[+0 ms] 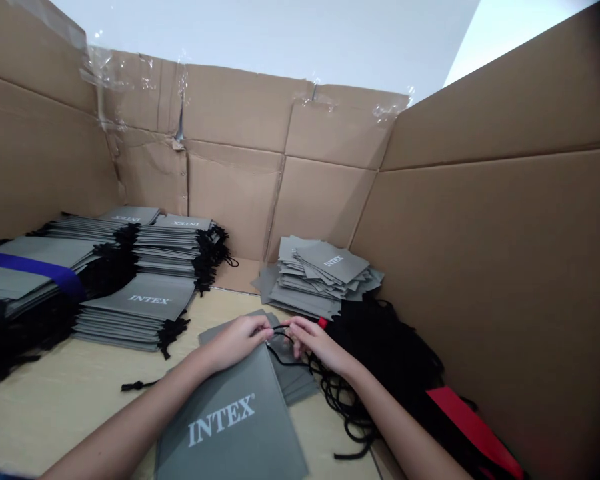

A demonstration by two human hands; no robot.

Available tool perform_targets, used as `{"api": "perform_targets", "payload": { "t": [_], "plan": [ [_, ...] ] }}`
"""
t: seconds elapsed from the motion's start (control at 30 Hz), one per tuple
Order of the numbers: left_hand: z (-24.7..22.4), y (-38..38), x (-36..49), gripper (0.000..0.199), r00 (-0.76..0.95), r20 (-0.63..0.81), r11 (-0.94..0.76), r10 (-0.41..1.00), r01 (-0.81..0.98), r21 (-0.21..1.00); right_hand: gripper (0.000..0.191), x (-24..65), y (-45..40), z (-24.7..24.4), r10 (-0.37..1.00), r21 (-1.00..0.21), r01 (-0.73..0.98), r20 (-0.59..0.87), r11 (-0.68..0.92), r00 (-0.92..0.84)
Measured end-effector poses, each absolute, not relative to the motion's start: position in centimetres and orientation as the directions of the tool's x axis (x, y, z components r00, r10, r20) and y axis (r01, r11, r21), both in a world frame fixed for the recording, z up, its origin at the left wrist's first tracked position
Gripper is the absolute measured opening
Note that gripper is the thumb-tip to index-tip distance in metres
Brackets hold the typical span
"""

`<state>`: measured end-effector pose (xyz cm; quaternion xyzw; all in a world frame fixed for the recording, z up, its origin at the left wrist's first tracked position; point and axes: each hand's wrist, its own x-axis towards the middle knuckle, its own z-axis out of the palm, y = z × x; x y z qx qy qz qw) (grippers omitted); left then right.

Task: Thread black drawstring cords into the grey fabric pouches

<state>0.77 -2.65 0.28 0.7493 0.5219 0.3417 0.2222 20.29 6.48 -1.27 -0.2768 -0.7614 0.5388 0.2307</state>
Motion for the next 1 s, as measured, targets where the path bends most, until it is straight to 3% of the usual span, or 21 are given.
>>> {"api": "perform_targets", "payload": {
  "t": [0.13,0.63,0.73,0.87,1.0],
  "plan": [
    [0.1,-2.5,0.7,0.027,0.214,0.285,-0.355,0.934,0.629,0.692,0.037,20.0,6.1,-1.2,0.607,-0.946,0.177,0.025,0.271,-0.794],
    [-0.4,-2.2,0.9,0.028,0.248,0.290,-0.381,0.925,0.637,0.670,0.027,21.9,8.2,0.2,0.674,-0.913,0.217,0.081,0.347,-0.734],
    [-0.5,-2.1,0.7,0.027,0.253,0.298,-0.390,0.920,0.652,0.650,0.025,21.6,7.7,0.1,0.669,-0.925,0.219,0.051,0.312,-0.741],
    [-0.6,-2.1,0.6,0.026,0.256,0.287,-0.382,0.923,0.680,0.625,0.047,21.1,7.3,-0.5,0.672,-0.962,0.158,0.033,0.222,-0.740],
    [-0.6,-2.3,0.8,0.026,0.296,0.271,-0.401,0.916,0.684,0.610,0.035,21.1,7.8,-1.1,0.671,-0.973,0.156,0.000,0.173,-0.741]
  ]
}}
